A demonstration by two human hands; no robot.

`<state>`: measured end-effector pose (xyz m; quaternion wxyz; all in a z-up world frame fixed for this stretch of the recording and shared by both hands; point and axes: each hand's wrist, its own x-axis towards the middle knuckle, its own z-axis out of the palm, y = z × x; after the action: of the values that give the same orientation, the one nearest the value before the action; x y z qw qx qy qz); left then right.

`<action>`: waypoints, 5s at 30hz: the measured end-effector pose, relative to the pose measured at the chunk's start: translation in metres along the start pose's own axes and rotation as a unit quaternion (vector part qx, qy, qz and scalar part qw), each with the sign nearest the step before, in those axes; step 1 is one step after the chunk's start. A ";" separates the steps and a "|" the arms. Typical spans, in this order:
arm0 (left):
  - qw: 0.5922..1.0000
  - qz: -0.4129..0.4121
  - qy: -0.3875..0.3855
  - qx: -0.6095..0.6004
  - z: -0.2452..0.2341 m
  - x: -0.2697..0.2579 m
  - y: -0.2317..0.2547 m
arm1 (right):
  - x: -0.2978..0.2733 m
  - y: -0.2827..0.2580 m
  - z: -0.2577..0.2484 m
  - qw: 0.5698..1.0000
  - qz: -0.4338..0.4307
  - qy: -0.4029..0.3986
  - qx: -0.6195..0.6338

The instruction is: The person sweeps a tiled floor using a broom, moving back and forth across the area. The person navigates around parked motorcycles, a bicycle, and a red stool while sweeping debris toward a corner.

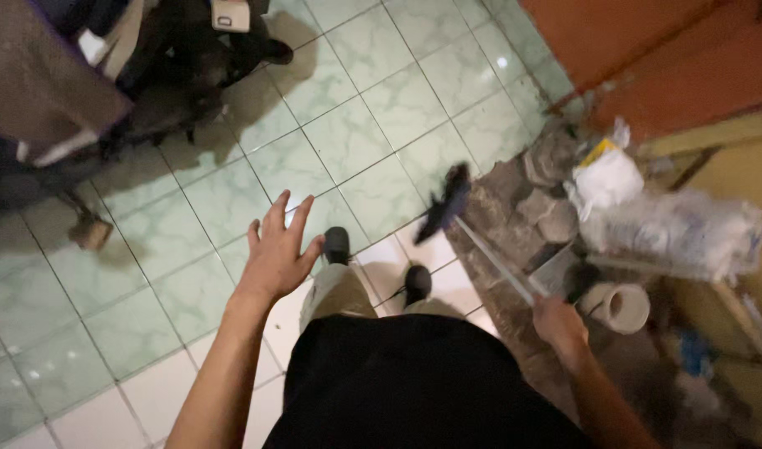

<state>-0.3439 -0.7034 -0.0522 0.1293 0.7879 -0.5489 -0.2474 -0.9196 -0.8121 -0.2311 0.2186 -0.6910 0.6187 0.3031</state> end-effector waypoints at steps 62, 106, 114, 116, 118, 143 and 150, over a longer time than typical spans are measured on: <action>0.649 -0.667 0.317 -0.184 0.067 -0.876 -0.166 | -0.464 -0.706 0.356 0.684 -0.597 -0.050 -0.416; 0.801 -0.517 0.270 -0.135 0.154 -1.256 -0.264 | -0.574 -0.408 0.509 0.858 -0.409 0.019 -0.310; 0.802 -0.511 0.281 -0.129 0.173 -1.288 -0.245 | -0.648 -0.375 0.543 0.884 -0.400 -0.009 -0.241; 0.796 -0.520 0.274 -0.142 0.173 -1.297 -0.250 | -0.684 -0.387 0.567 0.867 -0.446 -0.019 -0.221; 0.793 -0.521 0.276 -0.152 0.172 -1.305 -0.258 | -0.730 -0.406 0.590 0.837 -0.501 -0.040 -0.218; 0.908 -0.333 0.215 -0.135 0.162 -1.450 -0.469 | -0.882 -0.472 0.736 0.904 -0.312 -0.045 -0.289; 0.954 -0.239 0.133 -0.124 0.120 -1.364 -0.480 | -0.864 -0.318 0.672 0.961 -0.152 0.016 -0.232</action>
<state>-0.3990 0.7468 -0.0433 0.2351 0.8996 -0.2877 -0.2297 -0.7489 0.3113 -0.1424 0.0855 -0.8133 0.4224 0.3908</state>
